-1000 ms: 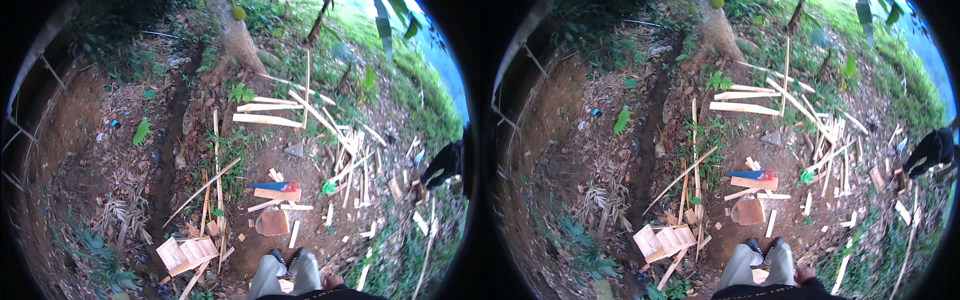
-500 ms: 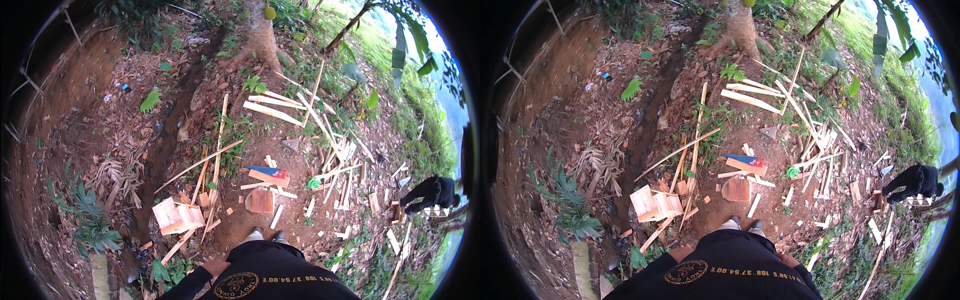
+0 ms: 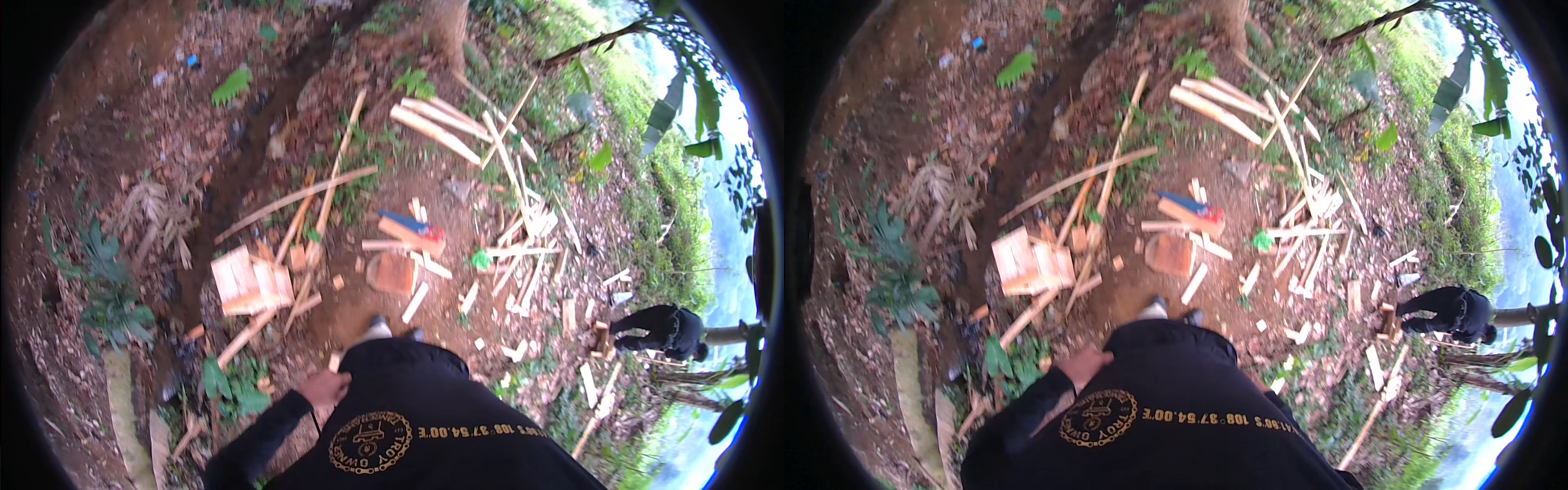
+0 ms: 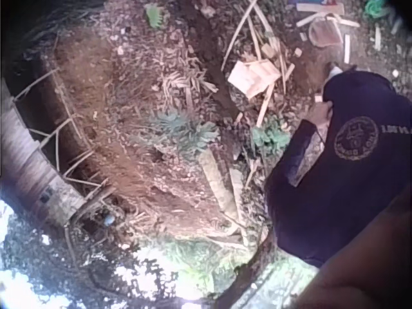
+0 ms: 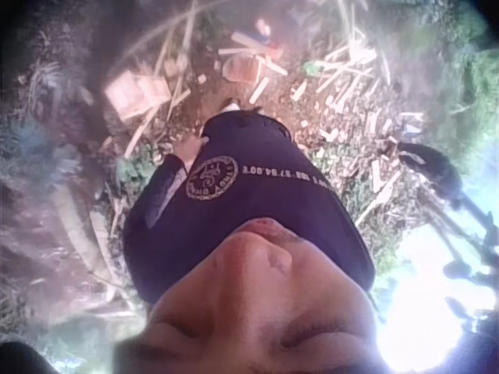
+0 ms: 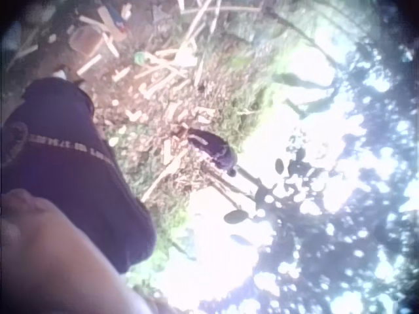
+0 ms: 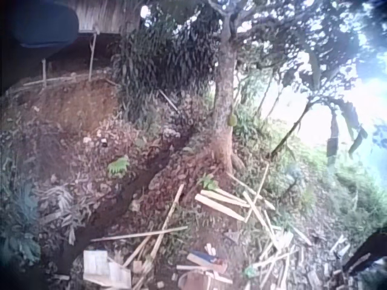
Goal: The person uses a red hand saw to cut a rectangular piece of wood placed on a tree stump. They hold the wood steady with their left hand while sawing with their right hand, creating smaller pieces of wood.
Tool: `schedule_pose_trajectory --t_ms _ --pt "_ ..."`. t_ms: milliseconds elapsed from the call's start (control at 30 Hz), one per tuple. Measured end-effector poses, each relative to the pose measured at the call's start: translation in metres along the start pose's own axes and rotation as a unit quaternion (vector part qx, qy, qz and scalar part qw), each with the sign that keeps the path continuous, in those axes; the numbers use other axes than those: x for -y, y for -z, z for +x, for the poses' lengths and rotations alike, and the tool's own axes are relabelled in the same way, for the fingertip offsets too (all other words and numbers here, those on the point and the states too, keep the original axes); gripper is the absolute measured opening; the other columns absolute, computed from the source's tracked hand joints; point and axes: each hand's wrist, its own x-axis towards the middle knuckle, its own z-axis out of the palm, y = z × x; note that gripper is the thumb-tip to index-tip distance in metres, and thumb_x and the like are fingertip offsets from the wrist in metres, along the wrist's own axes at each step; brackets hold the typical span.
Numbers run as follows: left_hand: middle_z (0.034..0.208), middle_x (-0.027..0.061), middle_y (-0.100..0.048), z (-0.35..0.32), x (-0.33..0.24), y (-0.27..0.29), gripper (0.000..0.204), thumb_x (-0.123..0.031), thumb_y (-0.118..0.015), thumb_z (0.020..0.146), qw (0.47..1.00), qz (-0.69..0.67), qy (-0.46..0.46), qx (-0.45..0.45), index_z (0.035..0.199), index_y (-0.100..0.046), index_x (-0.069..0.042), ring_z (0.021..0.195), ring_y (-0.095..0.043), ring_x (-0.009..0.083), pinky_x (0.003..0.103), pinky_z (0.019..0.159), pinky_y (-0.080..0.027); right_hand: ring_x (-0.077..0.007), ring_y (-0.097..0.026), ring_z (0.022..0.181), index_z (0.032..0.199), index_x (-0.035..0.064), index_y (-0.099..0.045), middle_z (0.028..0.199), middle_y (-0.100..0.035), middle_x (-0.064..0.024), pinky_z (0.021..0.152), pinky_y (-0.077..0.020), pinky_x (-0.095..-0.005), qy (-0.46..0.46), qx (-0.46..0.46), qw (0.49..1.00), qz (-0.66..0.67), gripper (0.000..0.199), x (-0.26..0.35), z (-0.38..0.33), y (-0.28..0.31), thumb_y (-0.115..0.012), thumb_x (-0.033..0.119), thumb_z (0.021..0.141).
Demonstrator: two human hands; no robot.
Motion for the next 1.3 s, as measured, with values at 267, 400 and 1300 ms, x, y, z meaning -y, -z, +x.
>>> schedule_pose_trajectory --t_ms 267,400,1300 --pt "0.076 0.0078 -0.062 -0.013 0.019 -0.028 0.011 -0.013 -0.058 0.093 0.952 -0.292 0.075 -0.060 0.099 -0.060 -0.005 0.075 -0.065 0.0222 0.039 0.067 -0.052 -0.0258 -0.066 0.103 0.124 0.0023 -0.063 0.114 -0.069 -0.0138 0.091 -0.0509 -0.0349 -0.069 -0.020 0.990 0.118 0.032 0.000 -0.031 -0.005 -0.053 0.021 0.100" --pt "0.088 0.0029 -0.063 -0.002 0.056 -0.082 0.020 -0.019 -0.056 0.099 0.789 -0.547 0.208 -0.189 0.108 -0.061 -0.002 0.084 -0.061 0.0145 0.032 0.073 -0.051 -0.0246 -0.066 0.103 0.124 0.0019 -0.063 0.115 -0.069 -0.0131 0.091 -0.0508 -0.0341 -0.090 -0.016 0.985 0.149 0.032 0.002 -0.041 -0.008 -0.053 0.020 0.100" --pt "0.066 0.0318 -0.056 0.042 0.024 -0.077 0.073 -0.052 -0.035 0.105 0.835 -0.216 0.329 -0.385 0.076 -0.061 0.010 0.065 -0.061 0.0438 0.053 0.062 -0.040 -0.0164 -0.064 0.106 0.126 -0.0007 -0.061 0.119 -0.067 -0.0085 0.092 -0.0502 -0.0286 -0.054 -0.061 0.935 0.344 0.030 -0.029 -0.054 -0.045 -0.051 0.017 0.103"
